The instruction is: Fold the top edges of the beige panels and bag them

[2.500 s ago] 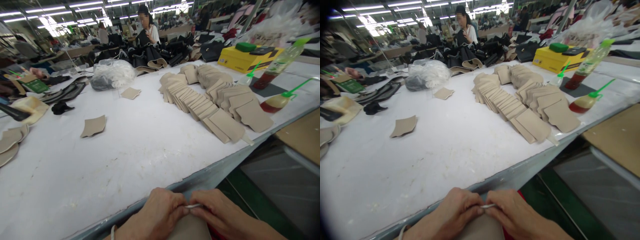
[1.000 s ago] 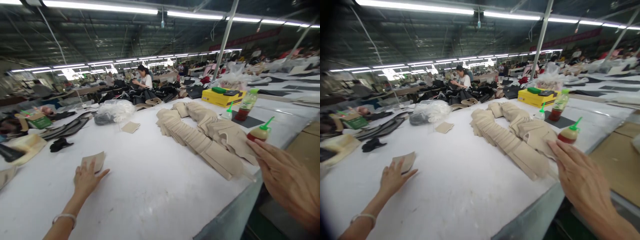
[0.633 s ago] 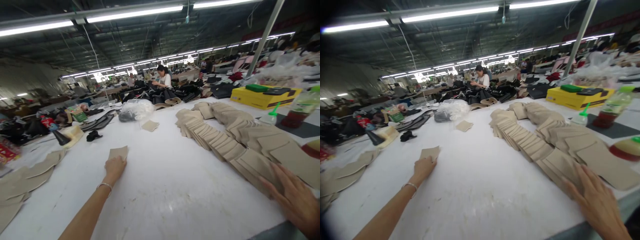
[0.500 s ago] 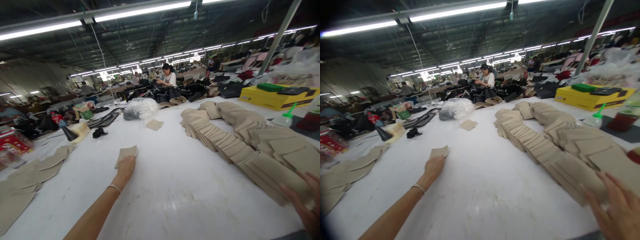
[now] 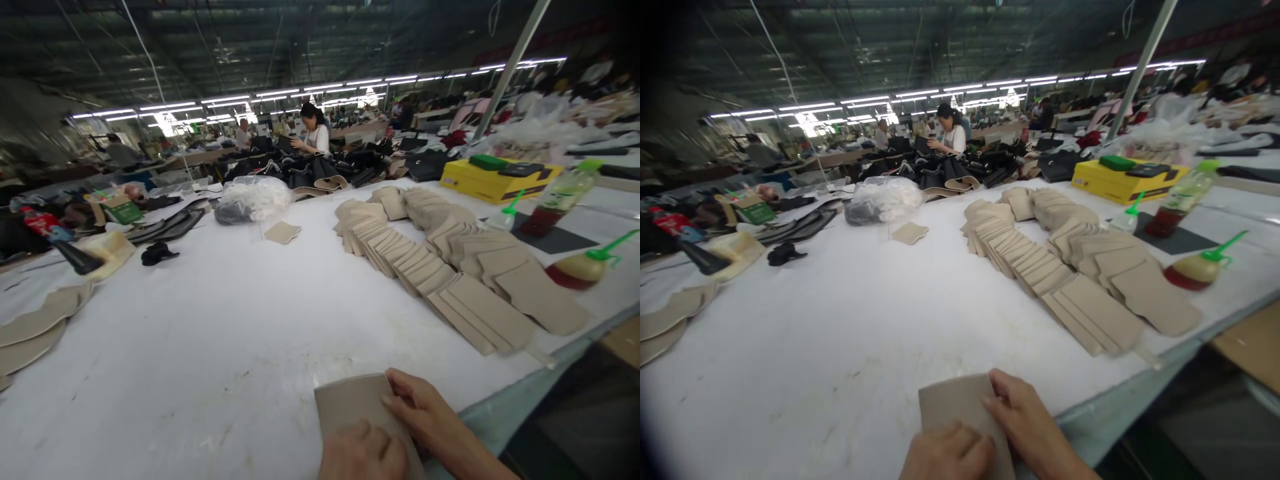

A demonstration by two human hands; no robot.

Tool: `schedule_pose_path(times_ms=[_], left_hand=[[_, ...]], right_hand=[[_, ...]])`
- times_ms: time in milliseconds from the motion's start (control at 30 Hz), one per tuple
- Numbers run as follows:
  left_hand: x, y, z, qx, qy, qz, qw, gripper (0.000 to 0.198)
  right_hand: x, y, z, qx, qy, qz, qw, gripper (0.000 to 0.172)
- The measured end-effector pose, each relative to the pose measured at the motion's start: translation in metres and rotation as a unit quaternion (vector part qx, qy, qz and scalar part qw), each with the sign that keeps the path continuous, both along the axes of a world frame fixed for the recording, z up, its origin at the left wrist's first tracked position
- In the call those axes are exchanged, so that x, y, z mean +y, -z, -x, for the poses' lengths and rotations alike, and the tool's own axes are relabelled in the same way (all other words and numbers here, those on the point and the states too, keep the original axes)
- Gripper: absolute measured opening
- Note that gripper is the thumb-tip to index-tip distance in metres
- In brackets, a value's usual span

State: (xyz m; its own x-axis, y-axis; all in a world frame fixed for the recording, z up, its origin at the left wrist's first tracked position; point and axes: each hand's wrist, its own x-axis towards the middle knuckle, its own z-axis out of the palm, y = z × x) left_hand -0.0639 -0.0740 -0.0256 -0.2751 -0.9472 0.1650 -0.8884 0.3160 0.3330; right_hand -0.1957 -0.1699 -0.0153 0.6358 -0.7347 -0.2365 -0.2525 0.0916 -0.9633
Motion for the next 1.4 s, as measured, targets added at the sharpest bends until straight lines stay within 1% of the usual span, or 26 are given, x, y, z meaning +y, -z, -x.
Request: schedule_pose_path(times_ms=[33,67,100,133,167,200,233,300,367,467,533,600,667,767,833,900,933,967,1000,1033,1100,1200,1267,1333,1367,1400], left_hand=[[-0.003,-0.017,-0.012,0.059,0.012,-0.044,0.997,0.018],[-0.007,-0.035,-0.025,0.113,-0.022,-0.066,0.991,0.018],[-0.011,-0.051,-0.037,0.152,-0.087,-0.073,0.982,0.02],[-0.015,-0.063,-0.048,0.177,-0.126,-0.105,0.97,0.021],[-0.017,-0.072,-0.055,0.203,-0.14,-0.154,0.957,0.021],[-0.019,-0.077,-0.06,0.231,-0.144,-0.206,0.94,0.02],[-0.02,-0.079,-0.063,0.262,-0.133,-0.259,0.92,0.02],[-0.02,-0.076,-0.063,0.327,-0.108,-0.339,0.875,0.021],[-0.018,-0.072,-0.061,0.373,-0.099,-0.377,0.842,0.021],[-0.017,-0.071,-0.061,0.394,-0.098,-0.403,0.82,0.019],[-0.017,-0.072,-0.064,0.398,-0.101,-0.423,0.808,0.019],[-0.017,-0.073,-0.066,0.408,-0.103,-0.453,0.786,0.021],[-0.017,-0.071,-0.068,0.415,-0.098,-0.472,0.772,0.021],[-0.014,-0.067,-0.068,0.41,-0.086,-0.481,0.77,0.018],[-0.013,-0.064,-0.067,0.415,-0.085,-0.479,0.769,0.016],[-0.012,-0.062,-0.066,0.43,-0.091,-0.472,0.764,0.014],[-0.011,-0.061,-0.066,0.441,-0.094,-0.471,0.758,0.014],[-0.011,-0.06,-0.065,0.451,-0.098,-0.472,0.751,0.014],[-0.011,-0.059,-0.065,0.461,-0.101,-0.476,0.742,0.015],[-0.011,-0.058,-0.064,0.471,-0.104,-0.482,0.731,0.016],[-0.012,-0.056,-0.064,0.488,-0.114,-0.491,0.712,0.018],[-0.013,-0.053,-0.063,0.502,-0.12,-0.498,0.697,0.018],[-0.012,-0.05,-0.063,0.505,-0.114,-0.495,0.698,0.017],[-0.01,-0.047,-0.061,0.498,-0.105,-0.492,0.707,0.015],[-0.009,-0.046,-0.06,0.49,-0.099,-0.49,0.714,0.014],[-0.007,-0.046,-0.059,0.474,-0.092,-0.485,0.729,0.014]], right_hand=[[0.003,0.0,0.007,-0.002,-0.011,-0.004,1.0,0.038],[0.007,0.0,0.013,-0.005,-0.025,-0.008,1.0,0.039],[0.011,0.0,0.018,-0.01,-0.04,-0.012,0.999,0.039],[0.015,0.0,0.022,-0.015,-0.054,-0.014,0.998,0.039],[0.02,-0.001,0.025,-0.02,-0.066,-0.015,0.997,0.038],[0.024,-0.001,0.027,-0.023,-0.074,-0.015,0.997,0.038],[0.027,-0.001,0.029,-0.026,-0.079,-0.017,0.996,0.038],[0.033,-0.001,0.03,-0.028,-0.08,-0.018,0.996,0.036],[0.035,-0.001,0.03,-0.024,-0.073,-0.014,0.997,0.036],[0.035,-0.001,0.029,-0.017,-0.071,-0.003,0.997,0.035],[0.036,-0.001,0.029,-0.011,-0.083,0.0,0.996,0.035],[0.038,0.0,0.03,0.003,-0.098,0.005,0.995,0.036],[0.041,0.003,0.031,0.018,-0.108,0.01,0.994,0.037],[0.046,0.006,0.033,0.023,-0.122,0.019,0.992,0.038],[0.048,0.003,0.034,0.044,-0.12,0.056,0.99,0.032],[0.05,-0.005,0.033,0.077,-0.095,0.146,0.982,0.022],[0.05,-0.01,0.032,0.087,-0.083,0.199,0.973,0.024],[0.05,-0.015,0.031,0.091,-0.083,0.246,0.961,0.029],[0.05,-0.02,0.029,0.088,-0.099,0.28,0.951,0.033],[0.05,-0.024,0.026,0.082,-0.129,0.3,0.942,0.033],[0.05,-0.029,0.021,0.08,-0.183,0.315,0.928,0.03],[0.052,-0.028,0.016,0.098,-0.209,0.344,0.91,0.025],[0.053,-0.025,0.014,0.106,-0.209,0.376,0.897,0.021],[0.054,-0.023,0.012,0.107,-0.213,0.405,0.883,0.017],[0.053,-0.022,0.011,0.109,-0.218,0.414,0.877,0.015],[0.053,-0.022,0.01,0.112,-0.224,0.416,0.874,0.014]])
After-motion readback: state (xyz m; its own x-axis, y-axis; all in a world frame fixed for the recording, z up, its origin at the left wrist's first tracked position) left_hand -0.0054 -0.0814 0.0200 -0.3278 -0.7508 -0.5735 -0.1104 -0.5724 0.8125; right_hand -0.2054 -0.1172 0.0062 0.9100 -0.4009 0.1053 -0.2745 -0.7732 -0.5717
